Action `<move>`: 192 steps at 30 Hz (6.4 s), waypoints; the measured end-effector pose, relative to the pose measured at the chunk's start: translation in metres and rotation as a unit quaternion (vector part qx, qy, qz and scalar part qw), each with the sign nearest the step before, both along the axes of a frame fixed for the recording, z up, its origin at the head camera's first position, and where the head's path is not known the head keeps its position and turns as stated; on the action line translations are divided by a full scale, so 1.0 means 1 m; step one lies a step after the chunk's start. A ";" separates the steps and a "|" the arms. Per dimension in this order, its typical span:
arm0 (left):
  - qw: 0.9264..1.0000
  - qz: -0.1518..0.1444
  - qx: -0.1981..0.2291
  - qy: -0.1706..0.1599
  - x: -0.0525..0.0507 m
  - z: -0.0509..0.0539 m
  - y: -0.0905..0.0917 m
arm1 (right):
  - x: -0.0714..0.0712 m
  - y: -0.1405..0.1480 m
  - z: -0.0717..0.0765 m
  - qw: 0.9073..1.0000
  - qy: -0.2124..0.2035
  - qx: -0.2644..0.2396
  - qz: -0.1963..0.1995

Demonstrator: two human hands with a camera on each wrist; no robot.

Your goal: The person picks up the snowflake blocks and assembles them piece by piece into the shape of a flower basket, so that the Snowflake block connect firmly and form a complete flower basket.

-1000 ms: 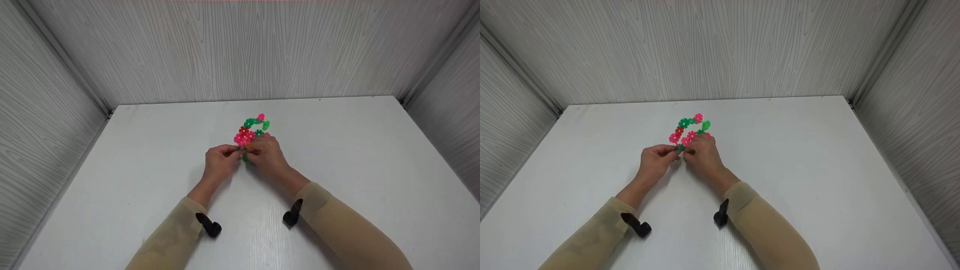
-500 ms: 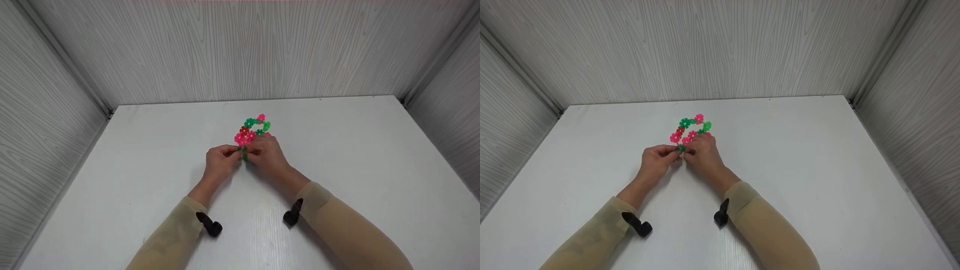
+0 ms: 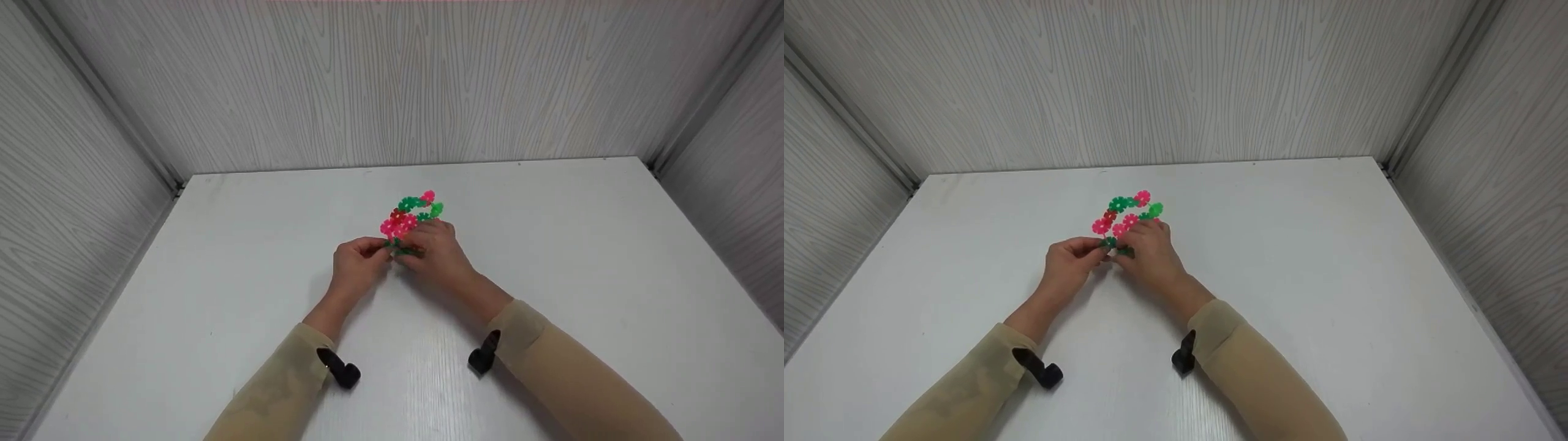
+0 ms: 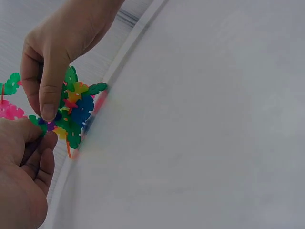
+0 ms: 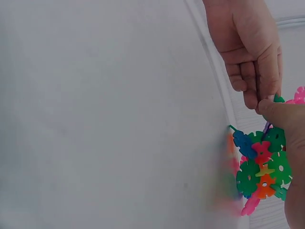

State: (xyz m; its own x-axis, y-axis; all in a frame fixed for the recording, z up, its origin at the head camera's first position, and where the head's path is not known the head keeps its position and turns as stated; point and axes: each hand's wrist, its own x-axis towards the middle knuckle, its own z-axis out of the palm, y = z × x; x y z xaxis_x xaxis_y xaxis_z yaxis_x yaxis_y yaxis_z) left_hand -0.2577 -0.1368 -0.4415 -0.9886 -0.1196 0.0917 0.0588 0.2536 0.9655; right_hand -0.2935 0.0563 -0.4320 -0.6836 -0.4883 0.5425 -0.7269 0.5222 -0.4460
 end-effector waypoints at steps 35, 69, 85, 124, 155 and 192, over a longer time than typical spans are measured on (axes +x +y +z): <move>0.998 0.026 -0.061 0.003 -0.004 0.004 -0.035 | -0.023 0.058 0.014 0.944 -0.293 -0.142 -0.045; 0.902 0.010 -0.383 0.196 0.004 0.012 0.057 | -0.014 0.060 0.011 0.955 -0.243 -0.165 -0.037; 0.903 0.034 -0.369 0.216 -0.007 0.008 0.061 | -0.008 0.050 0.006 0.965 -0.184 -0.176 -0.055; 0.943 -0.002 -0.254 0.213 -0.013 0.001 0.063 | -0.009 0.049 0.000 0.958 -0.206 -0.185 -0.075; 0.952 -0.021 -0.246 0.180 -0.020 0.000 0.061 | -0.014 0.050 -0.005 0.952 -0.245 -0.173 -0.067; 0.984 -0.016 -0.144 0.101 -0.026 0.012 -0.010 | -0.028 0.083 0.000 0.940 -0.290 -0.167 -0.058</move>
State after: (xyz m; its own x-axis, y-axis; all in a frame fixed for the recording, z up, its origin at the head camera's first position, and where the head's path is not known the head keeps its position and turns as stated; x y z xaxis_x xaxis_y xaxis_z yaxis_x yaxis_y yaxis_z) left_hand -0.2834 -0.1469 -0.4296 -0.9496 -0.0299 0.3121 0.2540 0.5102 0.8217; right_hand -0.3219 0.1395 -0.4318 -0.9499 -0.2611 0.1718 -0.2575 0.3426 -0.9035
